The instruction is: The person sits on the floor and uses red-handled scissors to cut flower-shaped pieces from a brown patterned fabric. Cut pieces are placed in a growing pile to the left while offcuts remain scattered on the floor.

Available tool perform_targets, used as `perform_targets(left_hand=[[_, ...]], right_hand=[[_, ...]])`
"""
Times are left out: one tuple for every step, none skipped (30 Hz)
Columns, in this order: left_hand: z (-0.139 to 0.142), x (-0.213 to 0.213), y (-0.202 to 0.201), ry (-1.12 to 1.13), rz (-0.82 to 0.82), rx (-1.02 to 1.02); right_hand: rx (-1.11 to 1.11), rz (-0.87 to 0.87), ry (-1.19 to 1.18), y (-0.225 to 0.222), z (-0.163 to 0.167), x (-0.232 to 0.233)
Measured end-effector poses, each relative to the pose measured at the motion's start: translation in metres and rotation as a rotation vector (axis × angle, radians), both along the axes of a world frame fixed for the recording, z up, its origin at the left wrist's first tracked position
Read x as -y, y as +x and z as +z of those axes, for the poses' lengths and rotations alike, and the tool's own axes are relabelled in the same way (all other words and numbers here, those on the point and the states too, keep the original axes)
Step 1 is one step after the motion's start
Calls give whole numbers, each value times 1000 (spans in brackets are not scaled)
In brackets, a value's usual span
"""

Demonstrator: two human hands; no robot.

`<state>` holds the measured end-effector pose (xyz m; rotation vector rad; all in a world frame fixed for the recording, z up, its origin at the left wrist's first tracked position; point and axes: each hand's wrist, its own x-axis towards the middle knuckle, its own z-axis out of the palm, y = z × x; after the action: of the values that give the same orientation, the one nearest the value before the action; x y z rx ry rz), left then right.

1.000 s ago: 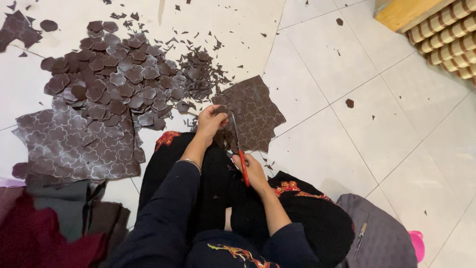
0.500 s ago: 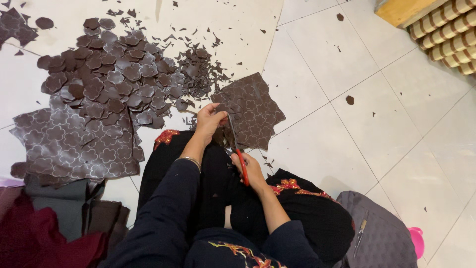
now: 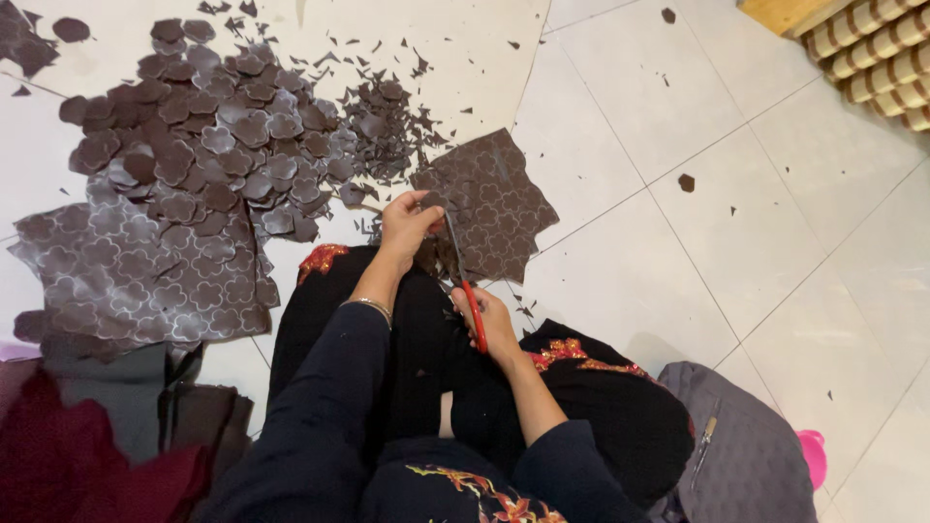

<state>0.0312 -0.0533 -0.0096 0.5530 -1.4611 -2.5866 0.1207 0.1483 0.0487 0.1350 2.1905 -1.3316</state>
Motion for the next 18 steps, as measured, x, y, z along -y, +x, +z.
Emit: perform_targets(left_hand=[[-1, -1, 0, 21, -2, 12], [-1, -1, 0, 40, -4, 22], [-1, -1, -1, 58, -6, 30], [-1, -2, 0, 59, -16, 29], [-1, -3, 0, 59, -25, 27], [-1, -2, 0, 58, -31, 24], [-1, -3, 0, 57, -34, 26], [-1, -2, 0, 56, -37, 27], [-2, -2, 0, 54, -38, 30], [-2, -2, 1, 63, -39, 29], [-2, -3, 0, 71, -40, 27], [-1, -3, 0, 78, -40, 25], [-1, -3, 1, 75, -42, 31], [-1, -3, 1, 71, -45, 35], [0, -3, 1, 67, -48, 38], [1, -3, 2, 62, -50, 39], [2, -3, 3, 59, -53, 39], [2, -3, 3, 54, -54, 38]], right_hand=[[-8, 3, -2, 1, -1, 0], [-7, 0, -7, 1, -1, 0], [-8, -2, -13, 0, -1, 1], [-4, -6, -18, 2, -1, 0], [-1, -13, -16, 2, -1, 0], [1, -16, -14, 2, -1, 0], [4, -19, -11, 2, 0, -1], [8, -17, -19, 2, 0, -1], [13, -14, -27, 2, 0, -2], [19, -13, -35, 3, 1, -2], [18, -12, -32, 2, 1, -1], [16, -10, -30, 2, 1, -1], [15, -9, -27, 2, 1, 0], [19, -10, -22, 2, 2, 0], [21, -11, -17, 2, 3, 0], [24, -12, -11, 3, 5, 0], [20, -6, -10, 4, 6, -1], [13, 2, -11, 4, 8, 0]])
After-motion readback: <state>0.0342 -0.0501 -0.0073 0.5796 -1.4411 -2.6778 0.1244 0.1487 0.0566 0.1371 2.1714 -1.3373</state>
